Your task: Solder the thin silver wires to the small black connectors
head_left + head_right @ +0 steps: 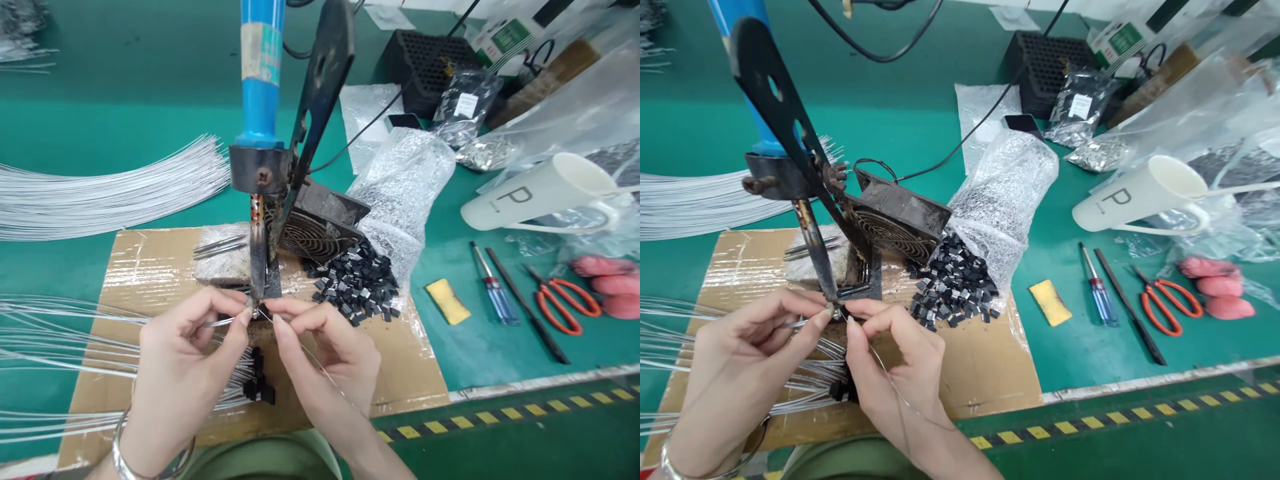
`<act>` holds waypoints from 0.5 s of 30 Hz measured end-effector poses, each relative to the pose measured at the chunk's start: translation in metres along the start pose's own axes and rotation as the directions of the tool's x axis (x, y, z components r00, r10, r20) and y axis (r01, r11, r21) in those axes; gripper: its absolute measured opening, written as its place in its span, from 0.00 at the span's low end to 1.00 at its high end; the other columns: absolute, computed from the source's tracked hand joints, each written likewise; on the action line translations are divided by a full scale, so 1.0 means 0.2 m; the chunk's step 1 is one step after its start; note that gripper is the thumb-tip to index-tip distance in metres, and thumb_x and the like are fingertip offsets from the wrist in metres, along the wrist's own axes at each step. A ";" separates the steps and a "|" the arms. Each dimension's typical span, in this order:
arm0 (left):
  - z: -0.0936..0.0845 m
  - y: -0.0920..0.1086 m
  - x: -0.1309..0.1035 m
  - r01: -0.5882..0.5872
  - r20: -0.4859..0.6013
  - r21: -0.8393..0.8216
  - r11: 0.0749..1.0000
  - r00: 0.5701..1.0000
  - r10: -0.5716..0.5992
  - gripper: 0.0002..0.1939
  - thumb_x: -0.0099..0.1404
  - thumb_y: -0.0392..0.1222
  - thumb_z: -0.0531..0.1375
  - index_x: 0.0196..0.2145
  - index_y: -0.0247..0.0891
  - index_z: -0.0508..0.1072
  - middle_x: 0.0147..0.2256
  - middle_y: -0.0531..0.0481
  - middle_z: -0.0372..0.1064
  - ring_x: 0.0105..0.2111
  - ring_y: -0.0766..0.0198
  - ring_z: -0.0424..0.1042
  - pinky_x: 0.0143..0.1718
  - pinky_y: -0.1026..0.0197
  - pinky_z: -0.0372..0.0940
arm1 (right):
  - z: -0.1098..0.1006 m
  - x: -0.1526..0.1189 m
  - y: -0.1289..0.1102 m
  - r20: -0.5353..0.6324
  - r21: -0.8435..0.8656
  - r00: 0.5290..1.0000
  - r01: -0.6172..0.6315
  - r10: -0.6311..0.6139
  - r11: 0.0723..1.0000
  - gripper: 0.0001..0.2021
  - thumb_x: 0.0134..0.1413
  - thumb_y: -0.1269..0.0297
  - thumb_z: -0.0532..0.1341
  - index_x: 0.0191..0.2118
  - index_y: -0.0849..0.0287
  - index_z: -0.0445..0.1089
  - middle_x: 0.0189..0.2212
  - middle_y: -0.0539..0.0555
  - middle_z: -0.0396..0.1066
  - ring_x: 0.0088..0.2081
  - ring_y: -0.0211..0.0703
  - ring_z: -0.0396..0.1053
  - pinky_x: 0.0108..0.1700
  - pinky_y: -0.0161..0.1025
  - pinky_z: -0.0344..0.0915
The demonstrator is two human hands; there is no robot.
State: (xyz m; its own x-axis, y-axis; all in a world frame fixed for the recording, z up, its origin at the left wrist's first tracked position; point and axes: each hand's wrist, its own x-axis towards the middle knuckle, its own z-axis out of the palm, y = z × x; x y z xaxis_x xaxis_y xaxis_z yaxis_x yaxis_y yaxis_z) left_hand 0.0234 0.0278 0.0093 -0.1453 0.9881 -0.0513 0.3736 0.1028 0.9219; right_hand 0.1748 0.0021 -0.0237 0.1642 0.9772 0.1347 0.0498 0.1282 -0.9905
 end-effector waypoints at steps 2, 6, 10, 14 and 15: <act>0.00 0.00 0.00 -0.005 -0.008 0.010 1.000 1.000 0.005 0.04 0.58 0.37 0.67 0.26 0.43 0.80 0.30 0.54 0.83 0.29 0.67 0.81 0.31 0.73 0.74 | 0.00 0.00 0.00 -0.014 -0.006 1.000 0.010 -0.010 1.000 0.09 0.63 0.75 0.67 0.33 0.54 0.74 0.43 0.55 0.87 0.43 0.47 0.86 0.48 0.41 0.82; 0.01 0.00 -0.01 -0.024 -0.011 0.005 1.000 1.000 0.024 0.04 0.59 0.37 0.67 0.27 0.43 0.80 0.31 0.54 0.83 0.30 0.67 0.82 0.32 0.73 0.75 | 0.01 0.00 0.00 -0.011 -0.009 1.000 0.028 -0.028 1.000 0.09 0.63 0.75 0.68 0.34 0.53 0.75 0.43 0.54 0.87 0.44 0.47 0.87 0.47 0.40 0.83; 0.00 0.00 -0.01 -0.040 -0.011 0.012 0.999 0.999 0.040 0.05 0.60 0.37 0.67 0.28 0.44 0.81 0.33 0.56 0.83 0.31 0.69 0.82 0.33 0.75 0.74 | 0.00 0.00 0.00 0.000 -0.009 0.999 0.035 -0.035 0.999 0.09 0.63 0.76 0.68 0.35 0.54 0.75 0.44 0.55 0.87 0.44 0.47 0.86 0.49 0.41 0.82; 0.00 -0.01 -0.01 -0.046 -0.009 0.031 0.998 0.999 0.047 0.05 0.61 0.37 0.67 0.28 0.45 0.80 0.33 0.56 0.83 0.30 0.70 0.81 0.31 0.76 0.72 | 0.00 0.00 0.00 0.001 -0.002 0.999 0.040 -0.040 0.999 0.10 0.63 0.77 0.68 0.35 0.54 0.75 0.44 0.54 0.87 0.43 0.45 0.86 0.49 0.38 0.82; 0.00 -0.01 -0.01 -0.044 -0.009 0.028 0.999 0.999 0.044 0.05 0.61 0.37 0.67 0.28 0.45 0.80 0.32 0.57 0.83 0.29 0.71 0.80 0.31 0.76 0.72 | 0.00 0.00 0.00 0.001 -0.004 0.999 0.037 -0.037 0.999 0.10 0.63 0.77 0.68 0.34 0.54 0.75 0.44 0.54 0.87 0.43 0.45 0.86 0.48 0.38 0.82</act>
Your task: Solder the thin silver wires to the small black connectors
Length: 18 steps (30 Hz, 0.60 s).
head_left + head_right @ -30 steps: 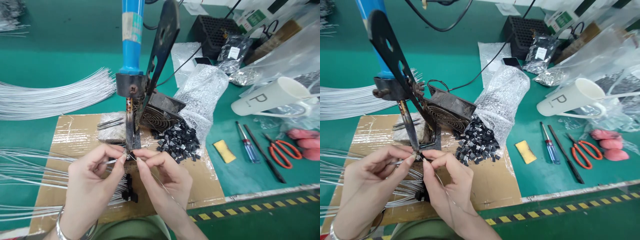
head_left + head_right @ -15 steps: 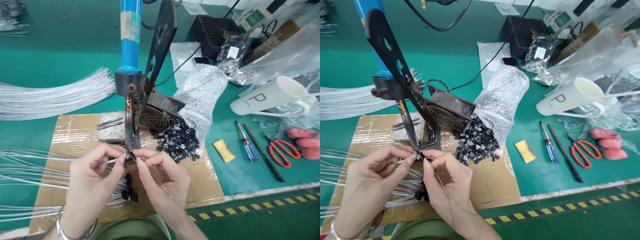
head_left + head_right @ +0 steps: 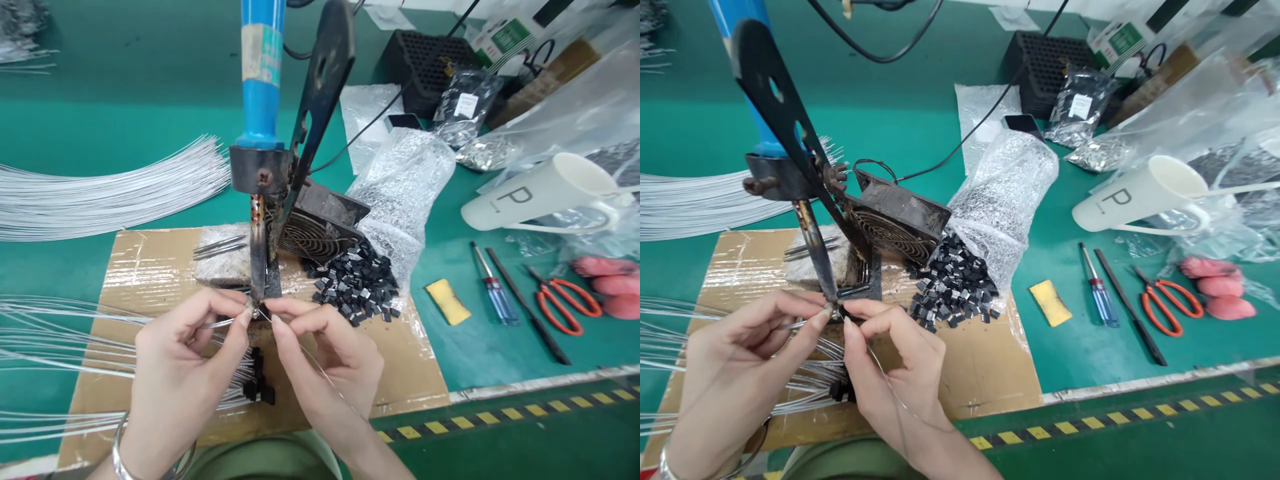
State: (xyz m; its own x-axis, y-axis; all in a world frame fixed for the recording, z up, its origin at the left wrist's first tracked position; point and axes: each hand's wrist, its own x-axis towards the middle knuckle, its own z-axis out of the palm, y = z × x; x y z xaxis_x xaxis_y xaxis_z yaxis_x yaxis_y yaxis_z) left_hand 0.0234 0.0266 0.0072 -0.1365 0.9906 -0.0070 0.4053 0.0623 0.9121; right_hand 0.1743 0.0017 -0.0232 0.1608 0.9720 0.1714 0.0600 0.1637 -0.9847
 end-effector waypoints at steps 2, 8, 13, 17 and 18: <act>0.00 0.00 0.01 0.016 0.008 -0.017 1.000 1.000 -0.016 0.05 0.61 0.37 0.67 0.28 0.45 0.80 0.32 0.57 0.82 0.30 0.70 0.81 0.32 0.76 0.72 | 0.00 0.00 0.00 -0.003 -0.011 1.000 -0.005 0.005 1.000 0.10 0.63 0.76 0.68 0.34 0.54 0.74 0.43 0.55 0.87 0.43 0.46 0.86 0.48 0.40 0.82; 0.00 0.00 0.01 0.047 0.022 -0.035 0.998 0.999 -0.046 0.04 0.59 0.37 0.68 0.27 0.44 0.80 0.31 0.56 0.82 0.30 0.69 0.81 0.33 0.76 0.73 | 0.00 0.00 0.01 0.004 0.003 1.000 -0.016 0.016 1.000 0.10 0.63 0.77 0.67 0.33 0.54 0.73 0.44 0.54 0.87 0.43 0.44 0.86 0.48 0.37 0.81; -0.02 -0.03 -0.01 0.056 0.040 0.019 0.998 0.998 -0.056 0.04 0.60 0.40 0.68 0.27 0.42 0.80 0.32 0.53 0.83 0.27 0.67 0.79 0.28 0.72 0.72 | 0.00 -0.02 0.01 0.010 0.014 1.000 -0.019 0.019 1.000 0.10 0.63 0.76 0.68 0.33 0.54 0.74 0.43 0.54 0.87 0.43 0.44 0.86 0.47 0.37 0.81; -0.04 -0.09 -0.02 0.014 0.068 0.164 0.986 0.997 -0.025 0.07 0.64 0.45 0.67 0.30 0.43 0.81 0.30 0.54 0.82 0.20 0.69 0.70 0.19 0.70 0.63 | -0.03 -0.02 0.01 -0.015 0.021 0.998 -0.055 0.055 0.998 0.08 0.66 0.72 0.67 0.33 0.55 0.73 0.42 0.54 0.86 0.42 0.44 0.85 0.45 0.37 0.80; -0.04 -0.11 -0.03 -0.014 0.073 0.201 0.980 0.997 0.000 0.07 0.65 0.45 0.66 0.30 0.44 0.81 0.29 0.55 0.81 0.18 0.70 0.67 0.18 0.69 0.61 | -0.05 -0.02 0.02 -0.066 -0.001 0.995 -0.074 0.074 0.997 0.08 0.67 0.71 0.67 0.35 0.55 0.73 0.39 0.53 0.86 0.40 0.43 0.84 0.44 0.37 0.79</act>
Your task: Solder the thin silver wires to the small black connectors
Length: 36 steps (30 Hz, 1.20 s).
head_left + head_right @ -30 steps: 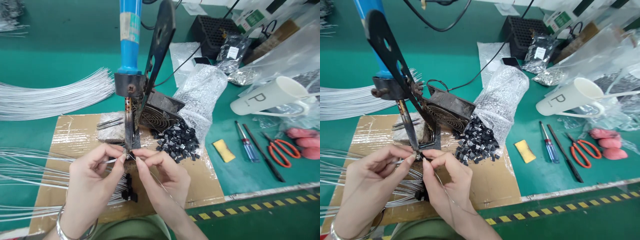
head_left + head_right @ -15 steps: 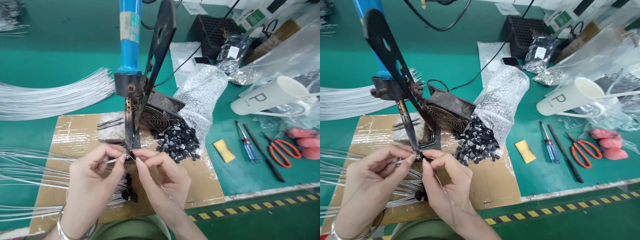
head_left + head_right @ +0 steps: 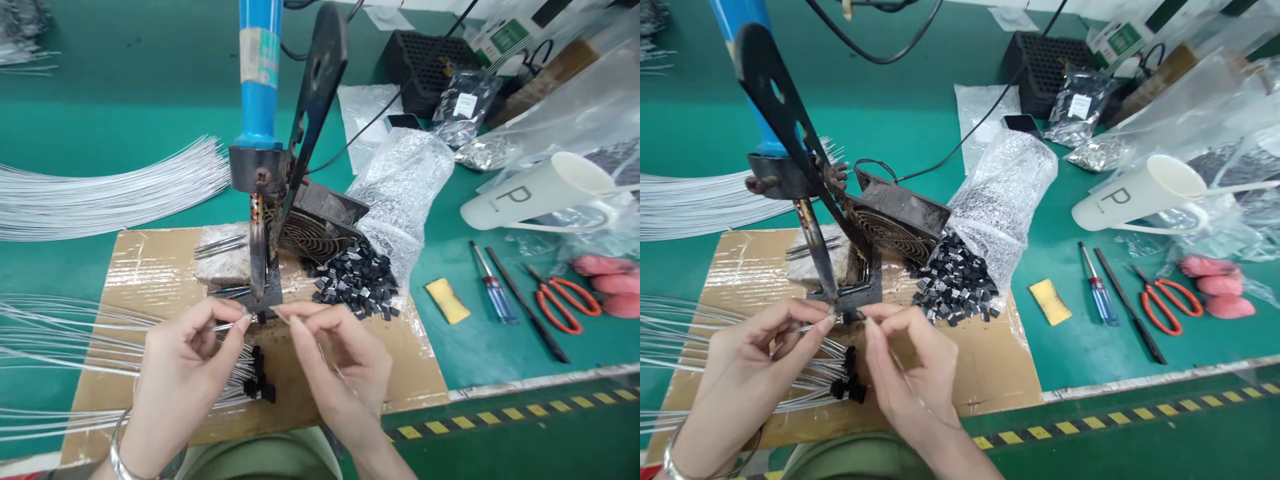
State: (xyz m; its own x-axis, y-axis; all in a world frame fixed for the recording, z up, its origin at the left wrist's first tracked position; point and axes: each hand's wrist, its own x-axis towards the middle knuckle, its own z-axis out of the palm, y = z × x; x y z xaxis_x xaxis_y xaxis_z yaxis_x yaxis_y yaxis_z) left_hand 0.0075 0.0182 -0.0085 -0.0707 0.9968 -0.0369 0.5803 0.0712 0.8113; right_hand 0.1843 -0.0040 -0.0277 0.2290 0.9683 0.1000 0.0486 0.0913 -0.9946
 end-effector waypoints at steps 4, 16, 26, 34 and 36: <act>-0.01 -0.08 -0.04 -0.135 0.004 0.103 0.985 0.991 0.135 0.05 0.67 0.46 0.67 0.33 0.47 0.83 0.37 0.55 0.84 0.30 0.65 0.79 0.33 0.66 0.74 | -0.15 0.03 0.05 -0.259 -0.047 0.965 -0.045 0.031 0.998 0.07 0.70 0.64 0.67 0.36 0.56 0.75 0.22 0.44 0.73 0.22 0.35 0.71 0.27 0.32 0.69; -0.41 -0.26 0.42 -0.227 -0.062 0.655 0.721 0.934 0.351 0.17 0.77 0.51 0.59 0.45 0.35 0.82 0.46 0.41 0.81 0.49 0.48 0.80 0.55 0.46 0.72 | -0.40 0.08 0.22 -0.395 0.223 0.910 -0.035 0.124 0.974 0.27 0.64 0.38 0.64 0.32 0.61 0.82 0.20 0.51 0.74 0.21 0.40 0.69 0.22 0.37 0.68; -0.46 -0.47 0.89 -0.276 0.021 0.667 0.692 0.935 0.353 0.15 0.74 0.48 0.66 0.51 0.35 0.78 0.52 0.43 0.78 0.52 0.52 0.78 0.55 0.42 0.74 | -0.38 0.07 0.23 -0.411 0.169 0.901 -0.073 0.138 0.983 0.25 0.65 0.42 0.66 0.32 0.62 0.81 0.24 0.53 0.77 0.23 0.40 0.72 0.25 0.36 0.70; -0.56 -0.46 0.83 -0.271 -0.246 0.428 0.862 0.883 0.400 0.14 0.74 0.50 0.67 0.43 0.34 0.79 0.40 0.48 0.81 0.41 0.58 0.82 0.48 0.48 0.77 | -0.38 0.07 0.24 -0.388 0.150 0.911 -0.088 0.141 0.985 0.24 0.63 0.42 0.69 0.31 0.62 0.81 0.23 0.53 0.78 0.23 0.39 0.72 0.25 0.34 0.70; -0.56 -0.43 0.82 -0.303 -0.274 0.333 0.893 0.875 0.399 0.14 0.73 0.51 0.68 0.41 0.34 0.80 0.37 0.49 0.82 0.38 0.59 0.82 0.45 0.51 0.78 | -0.38 0.07 0.24 -0.384 0.143 0.914 -0.083 0.132 0.986 0.24 0.63 0.43 0.69 0.31 0.62 0.81 0.23 0.53 0.78 0.22 0.39 0.72 0.25 0.35 0.71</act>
State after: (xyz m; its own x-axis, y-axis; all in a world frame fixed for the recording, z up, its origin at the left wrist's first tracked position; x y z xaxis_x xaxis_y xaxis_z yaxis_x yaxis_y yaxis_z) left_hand -0.1440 0.1709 -0.0186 -0.0525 0.8907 0.4515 0.8096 -0.2267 0.5414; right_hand 0.2635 -0.0038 -0.0714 0.5890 0.8076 -0.0302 -0.1099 0.0431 -0.9930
